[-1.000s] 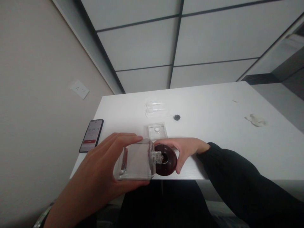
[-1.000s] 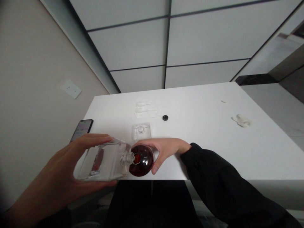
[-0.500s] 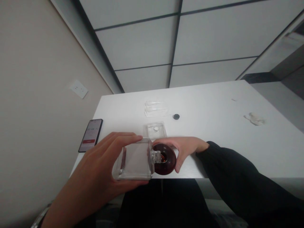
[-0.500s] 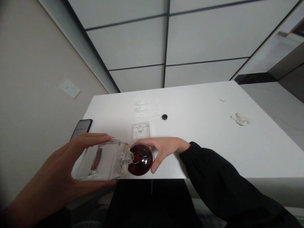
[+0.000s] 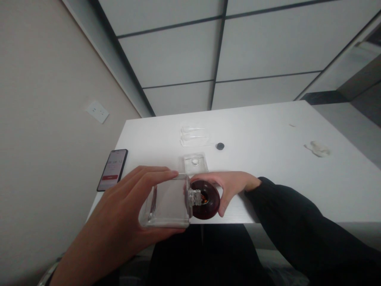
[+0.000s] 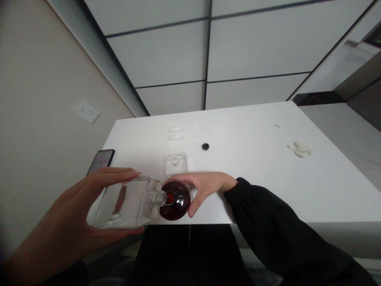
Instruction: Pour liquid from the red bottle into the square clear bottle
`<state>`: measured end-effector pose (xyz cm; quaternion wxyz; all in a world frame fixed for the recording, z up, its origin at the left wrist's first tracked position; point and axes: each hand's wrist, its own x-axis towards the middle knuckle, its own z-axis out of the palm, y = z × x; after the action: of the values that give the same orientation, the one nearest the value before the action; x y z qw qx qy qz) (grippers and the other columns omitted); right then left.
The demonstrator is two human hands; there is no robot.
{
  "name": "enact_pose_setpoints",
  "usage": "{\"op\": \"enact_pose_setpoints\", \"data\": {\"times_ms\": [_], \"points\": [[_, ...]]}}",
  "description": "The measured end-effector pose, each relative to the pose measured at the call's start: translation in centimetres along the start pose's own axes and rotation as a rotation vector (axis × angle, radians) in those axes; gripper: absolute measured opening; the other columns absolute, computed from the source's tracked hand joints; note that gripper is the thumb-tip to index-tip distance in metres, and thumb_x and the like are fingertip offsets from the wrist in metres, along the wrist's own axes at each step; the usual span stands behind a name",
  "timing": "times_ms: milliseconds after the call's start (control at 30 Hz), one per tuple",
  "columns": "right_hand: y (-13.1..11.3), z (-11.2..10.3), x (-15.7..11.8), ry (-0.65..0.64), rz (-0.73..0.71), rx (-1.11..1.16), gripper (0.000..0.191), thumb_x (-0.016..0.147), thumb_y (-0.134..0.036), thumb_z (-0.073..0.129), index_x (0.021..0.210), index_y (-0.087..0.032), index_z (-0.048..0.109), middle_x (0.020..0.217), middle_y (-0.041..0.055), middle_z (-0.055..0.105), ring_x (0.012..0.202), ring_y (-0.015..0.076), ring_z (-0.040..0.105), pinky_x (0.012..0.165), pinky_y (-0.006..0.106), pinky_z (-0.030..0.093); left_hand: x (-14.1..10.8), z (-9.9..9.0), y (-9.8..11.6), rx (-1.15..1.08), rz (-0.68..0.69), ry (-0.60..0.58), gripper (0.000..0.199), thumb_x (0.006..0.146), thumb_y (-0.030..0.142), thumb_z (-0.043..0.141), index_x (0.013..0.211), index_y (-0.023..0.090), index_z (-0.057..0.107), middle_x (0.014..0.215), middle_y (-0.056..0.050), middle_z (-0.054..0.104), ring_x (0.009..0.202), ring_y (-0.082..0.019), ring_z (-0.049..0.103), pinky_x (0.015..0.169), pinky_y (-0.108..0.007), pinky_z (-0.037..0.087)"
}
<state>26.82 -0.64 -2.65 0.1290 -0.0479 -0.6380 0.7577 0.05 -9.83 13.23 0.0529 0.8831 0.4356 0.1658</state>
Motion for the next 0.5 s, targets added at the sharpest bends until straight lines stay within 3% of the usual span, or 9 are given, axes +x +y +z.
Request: {"op": "enact_pose_setpoints", "data": {"times_ms": [200, 500], "points": [[0.10, -0.09, -0.02, -0.006, 0.015, -0.007, 0.110, 0.058, -0.033, 0.108, 0.154, -0.018, 0.056, 0.155, 0.0156, 0.064, 0.146, 0.0311, 0.059, 0.125, 0.043, 0.044, 0.13, 0.03, -0.02, 0.006, 0.014, -0.001, 0.052, 0.103, 0.077, 0.046, 0.136, 0.037, 0.051, 0.117, -0.006, 0.079, 0.096, -0.029, 0.081, 0.080, -0.042, 0.075], [0.14, -0.04, -0.01, -0.005, 0.006, 0.013, 0.109, 0.058, -0.032, 0.108, 0.153, -0.018, 0.057, 0.154, 0.0156, 0.065, 0.144, 0.0308, 0.061, 0.124, 0.042, 0.045, -0.31, 0.16, -0.17, -0.077, -0.050, 0.002, 0.056, 0.093, 0.070, 0.072, 0.139, 0.043, 0.055, 0.125, -0.001, 0.079, 0.105, -0.030, 0.081, 0.087, -0.043, 0.073]]}}
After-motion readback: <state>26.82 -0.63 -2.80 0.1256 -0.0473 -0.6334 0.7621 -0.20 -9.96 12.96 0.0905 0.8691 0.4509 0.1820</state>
